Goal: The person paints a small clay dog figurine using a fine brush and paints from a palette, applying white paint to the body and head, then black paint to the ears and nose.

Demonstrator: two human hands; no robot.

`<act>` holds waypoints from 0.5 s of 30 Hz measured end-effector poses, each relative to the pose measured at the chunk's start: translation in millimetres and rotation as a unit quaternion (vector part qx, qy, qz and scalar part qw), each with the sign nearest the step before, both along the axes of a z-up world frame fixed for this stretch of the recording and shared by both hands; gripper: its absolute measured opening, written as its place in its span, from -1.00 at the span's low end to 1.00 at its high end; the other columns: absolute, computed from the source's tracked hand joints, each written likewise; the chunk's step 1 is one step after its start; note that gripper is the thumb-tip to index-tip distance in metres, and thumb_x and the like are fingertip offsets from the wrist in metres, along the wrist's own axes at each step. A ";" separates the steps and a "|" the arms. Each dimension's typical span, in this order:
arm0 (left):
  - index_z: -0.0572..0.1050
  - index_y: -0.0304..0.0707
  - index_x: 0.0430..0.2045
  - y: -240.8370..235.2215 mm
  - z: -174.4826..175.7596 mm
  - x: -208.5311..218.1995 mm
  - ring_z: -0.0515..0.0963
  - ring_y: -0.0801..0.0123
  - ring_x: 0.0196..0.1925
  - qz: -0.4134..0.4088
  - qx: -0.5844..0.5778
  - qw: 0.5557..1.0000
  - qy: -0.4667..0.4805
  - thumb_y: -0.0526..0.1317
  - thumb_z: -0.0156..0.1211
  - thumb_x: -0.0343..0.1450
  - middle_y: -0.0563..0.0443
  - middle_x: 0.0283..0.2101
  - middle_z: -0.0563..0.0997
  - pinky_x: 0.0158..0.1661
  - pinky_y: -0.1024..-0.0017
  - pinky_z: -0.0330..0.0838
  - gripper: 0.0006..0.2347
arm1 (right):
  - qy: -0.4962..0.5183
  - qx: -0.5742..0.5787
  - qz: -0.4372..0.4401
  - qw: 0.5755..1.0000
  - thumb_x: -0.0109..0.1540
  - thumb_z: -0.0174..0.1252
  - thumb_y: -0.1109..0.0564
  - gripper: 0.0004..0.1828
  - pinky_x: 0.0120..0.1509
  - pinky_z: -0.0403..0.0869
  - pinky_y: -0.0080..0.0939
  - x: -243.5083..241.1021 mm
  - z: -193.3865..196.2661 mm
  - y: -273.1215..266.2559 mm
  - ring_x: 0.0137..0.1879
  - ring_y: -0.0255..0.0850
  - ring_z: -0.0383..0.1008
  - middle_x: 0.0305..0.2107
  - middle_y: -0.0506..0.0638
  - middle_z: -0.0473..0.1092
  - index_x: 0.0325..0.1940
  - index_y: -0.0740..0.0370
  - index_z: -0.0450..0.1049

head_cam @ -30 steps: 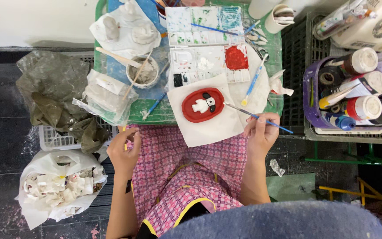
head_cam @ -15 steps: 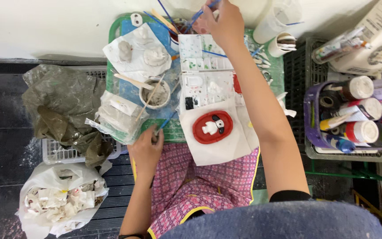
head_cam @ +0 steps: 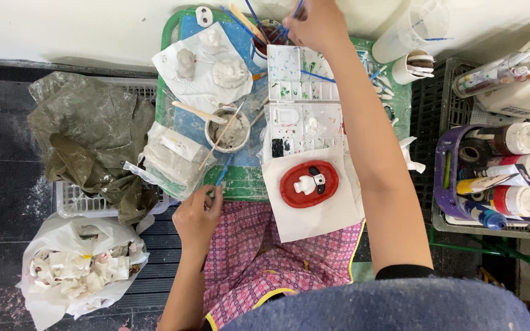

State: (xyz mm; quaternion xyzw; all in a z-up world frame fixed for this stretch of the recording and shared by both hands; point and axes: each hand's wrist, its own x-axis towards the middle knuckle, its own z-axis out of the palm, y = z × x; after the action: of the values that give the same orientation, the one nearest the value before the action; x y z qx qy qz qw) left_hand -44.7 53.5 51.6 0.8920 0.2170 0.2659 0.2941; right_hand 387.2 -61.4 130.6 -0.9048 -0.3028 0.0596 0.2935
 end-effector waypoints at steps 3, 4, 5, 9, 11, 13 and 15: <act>0.59 -0.21 -0.42 -1.7 -1.1 2.5 0.53 0.31 -0.60 -0.003 0.029 0.999 -0.021 -0.27 0.45 0.36 0.14 -0.61 0.51 -0.52 0.37 0.34 -0.89 | -0.037 -0.021 -0.008 0.999 0.23 0.35 -0.06 -0.77 -0.25 0.48 -0.13 -8.2 7.9 5.4 -0.38 -0.22 0.57 -0.53 -0.09 0.55 -0.28 0.13 0.59; 0.59 -0.21 -0.42 -2.5 -0.5 3.8 0.53 0.30 -0.59 -0.001 0.032 0.999 -0.021 -0.26 0.45 0.36 0.13 -0.60 0.52 -0.52 0.37 0.34 -0.89 | -0.087 -0.036 -0.008 0.995 0.23 0.38 -0.06 -0.77 -0.26 0.45 -0.14 -8.1 10.7 8.3 -0.40 -0.24 0.55 -0.54 -0.09 0.56 -0.32 0.13 0.63; 0.59 -0.21 -0.43 -3.7 0.4 4.7 0.53 0.30 -0.59 0.000 0.035 0.999 -0.022 -0.26 0.45 0.35 0.13 -0.59 0.52 -0.52 0.38 0.34 -0.89 | -0.090 -0.015 -0.003 0.996 0.24 0.38 -0.04 -0.76 -0.27 0.46 -0.16 -8.4 11.7 9.4 -0.41 -0.25 0.56 -0.55 -0.08 0.56 -0.32 0.16 0.61; 0.59 -0.19 -0.42 -5.6 1.9 5.2 0.52 0.30 -0.59 0.001 0.055 0.998 -0.017 -0.25 0.46 0.36 0.15 -0.57 0.54 -0.51 0.40 0.35 -0.89 | 0.050 0.097 0.037 0.993 0.28 0.31 0.02 -0.77 -0.32 0.41 -0.17 -9.4 11.8 3.2 -0.42 -0.24 0.51 -0.50 -0.02 0.51 -0.24 0.24 0.52; 0.60 -0.19 -0.41 -5.3 0.7 4.6 0.52 0.30 -0.60 0.002 0.055 0.998 -0.005 -0.25 0.46 0.35 0.16 -0.59 0.54 -0.52 0.39 0.34 -0.89 | 0.071 0.123 0.012 0.990 0.27 0.31 0.02 -0.77 -0.31 0.42 -0.17 -9.9 15.5 -4.0 -0.42 -0.25 0.52 -0.48 -0.01 0.51 -0.21 0.23 0.52; 0.60 -0.18 -0.41 -6.3 -1.1 5.8 0.51 0.31 -0.62 0.003 0.055 0.998 -0.005 -0.26 0.46 0.36 0.18 -0.61 0.53 -0.52 0.40 0.33 -0.90 | -0.032 0.102 -0.066 0.992 0.23 0.38 -0.02 -0.76 -0.28 0.47 -0.20 -10.0 24.9 -13.3 -0.42 -0.29 0.59 -0.48 -0.03 0.54 -0.23 0.18 0.58; 0.60 -0.19 -0.40 -7.4 -3.8 6.1 0.50 0.34 -0.64 -0.001 0.059 0.998 -0.014 -0.26 0.46 0.37 0.18 -0.63 0.52 -0.52 0.41 0.34 -0.90 | -0.106 0.069 -0.068 0.990 0.27 0.41 -0.01 -0.76 -0.26 0.46 -0.16 -11.4 34.7 -37.4 -0.39 -0.23 0.54 -0.49 0.02 0.51 -0.21 0.19 0.60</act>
State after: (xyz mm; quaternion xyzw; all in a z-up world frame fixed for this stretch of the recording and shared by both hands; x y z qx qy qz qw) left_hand -38.6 46.1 47.8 0.9043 0.1959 0.2903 0.2441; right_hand 375.8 -98.8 165.3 -0.9022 -0.2731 -0.0781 0.3247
